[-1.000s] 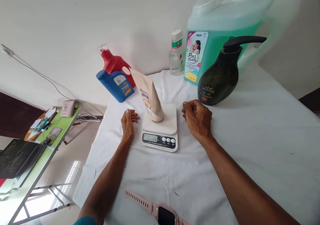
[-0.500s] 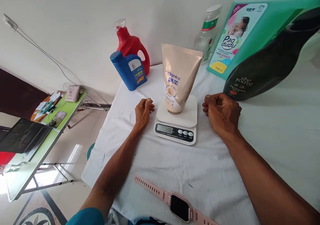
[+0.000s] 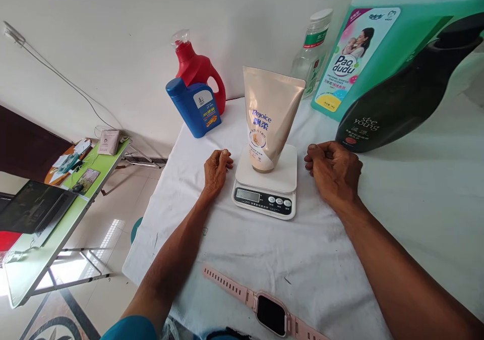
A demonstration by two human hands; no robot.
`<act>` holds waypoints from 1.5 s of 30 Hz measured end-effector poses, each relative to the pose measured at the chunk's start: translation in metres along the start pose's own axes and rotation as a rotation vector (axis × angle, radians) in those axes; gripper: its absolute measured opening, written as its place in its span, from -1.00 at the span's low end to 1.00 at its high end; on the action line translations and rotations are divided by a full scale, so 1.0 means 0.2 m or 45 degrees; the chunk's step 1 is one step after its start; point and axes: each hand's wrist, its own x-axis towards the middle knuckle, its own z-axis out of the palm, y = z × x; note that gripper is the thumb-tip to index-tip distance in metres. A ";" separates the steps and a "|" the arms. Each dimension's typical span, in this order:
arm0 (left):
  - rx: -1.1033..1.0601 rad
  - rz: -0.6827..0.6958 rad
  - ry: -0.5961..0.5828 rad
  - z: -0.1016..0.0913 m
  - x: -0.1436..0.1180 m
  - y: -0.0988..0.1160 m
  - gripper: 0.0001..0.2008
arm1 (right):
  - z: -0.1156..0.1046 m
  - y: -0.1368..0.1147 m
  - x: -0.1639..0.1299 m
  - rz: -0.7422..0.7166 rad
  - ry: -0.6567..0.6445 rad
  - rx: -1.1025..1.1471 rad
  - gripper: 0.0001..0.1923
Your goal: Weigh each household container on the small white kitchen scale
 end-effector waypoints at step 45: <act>0.562 0.151 -0.119 0.87 0.70 0.47 -0.54 | -0.02 0.05 0.03 -0.178 -0.081 0.039 -0.63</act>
